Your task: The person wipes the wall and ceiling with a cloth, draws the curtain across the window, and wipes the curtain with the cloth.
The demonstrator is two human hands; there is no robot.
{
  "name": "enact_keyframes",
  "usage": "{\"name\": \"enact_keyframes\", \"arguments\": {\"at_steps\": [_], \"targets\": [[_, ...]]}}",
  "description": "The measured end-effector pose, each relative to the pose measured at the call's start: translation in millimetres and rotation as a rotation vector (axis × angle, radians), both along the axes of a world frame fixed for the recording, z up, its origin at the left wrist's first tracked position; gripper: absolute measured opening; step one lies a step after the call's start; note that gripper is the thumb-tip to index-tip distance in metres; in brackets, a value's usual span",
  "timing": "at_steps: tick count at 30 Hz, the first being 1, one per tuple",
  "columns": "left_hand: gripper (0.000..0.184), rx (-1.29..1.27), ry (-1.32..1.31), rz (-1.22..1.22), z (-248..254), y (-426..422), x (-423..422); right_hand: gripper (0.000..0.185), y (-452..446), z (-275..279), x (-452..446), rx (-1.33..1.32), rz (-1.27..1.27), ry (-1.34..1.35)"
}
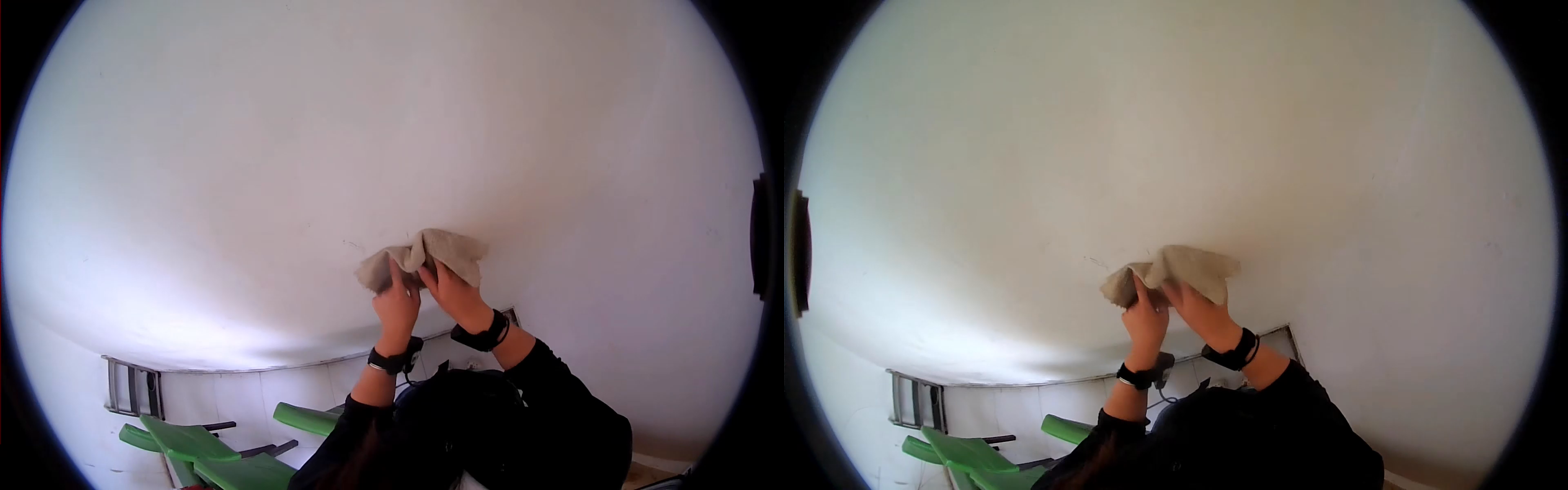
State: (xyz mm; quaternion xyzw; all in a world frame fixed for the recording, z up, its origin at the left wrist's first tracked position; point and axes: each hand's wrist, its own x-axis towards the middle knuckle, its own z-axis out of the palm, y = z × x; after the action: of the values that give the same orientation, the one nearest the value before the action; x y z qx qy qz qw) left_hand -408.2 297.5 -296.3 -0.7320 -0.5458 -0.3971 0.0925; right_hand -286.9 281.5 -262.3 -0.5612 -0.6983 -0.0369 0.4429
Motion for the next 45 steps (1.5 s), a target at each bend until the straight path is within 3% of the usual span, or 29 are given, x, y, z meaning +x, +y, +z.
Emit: {"name": "enact_keyframes", "arguments": {"at_steps": [2,7,15,17,26,38,45], "targets": [[0.060,-0.118,-0.033,0.035,12.1,-4.0,3.7,0.043,-4.9,4.6,2.0,-0.058,0.033,0.014],[0.062,-0.059,-0.041,0.025,4.1,-3.0,7.8,0.043,2.9,-1.4,-1.7,0.126,-0.035,0.008],[0.062,-0.045,-0.093,0.078,7.8,-3.2,-0.2,0.046,-2.0,-5.9,-5.3,0.051,-0.045,-0.040],[0.062,0.102,-0.029,0.025,1.9,4.2,-1.9,0.046,0.8,-6.2,-5.1,0.021,-0.055,-0.041],[0.061,-0.038,-0.055,0.117,4.5,-0.7,-2.3,0.047,-1.4,-5.2,-5.7,0.072,-0.123,-0.067],[0.059,0.081,0.009,0.125,3.9,1.9,-5.0,0.048,1.8,-8.4,-3.8,0.137,-0.163,-0.078],[0.058,-0.001,-0.083,0.117,7.9,-2.9,-4.2,0.050,0.6,5.7,-7.5,0.134,-0.191,-0.061]]}}
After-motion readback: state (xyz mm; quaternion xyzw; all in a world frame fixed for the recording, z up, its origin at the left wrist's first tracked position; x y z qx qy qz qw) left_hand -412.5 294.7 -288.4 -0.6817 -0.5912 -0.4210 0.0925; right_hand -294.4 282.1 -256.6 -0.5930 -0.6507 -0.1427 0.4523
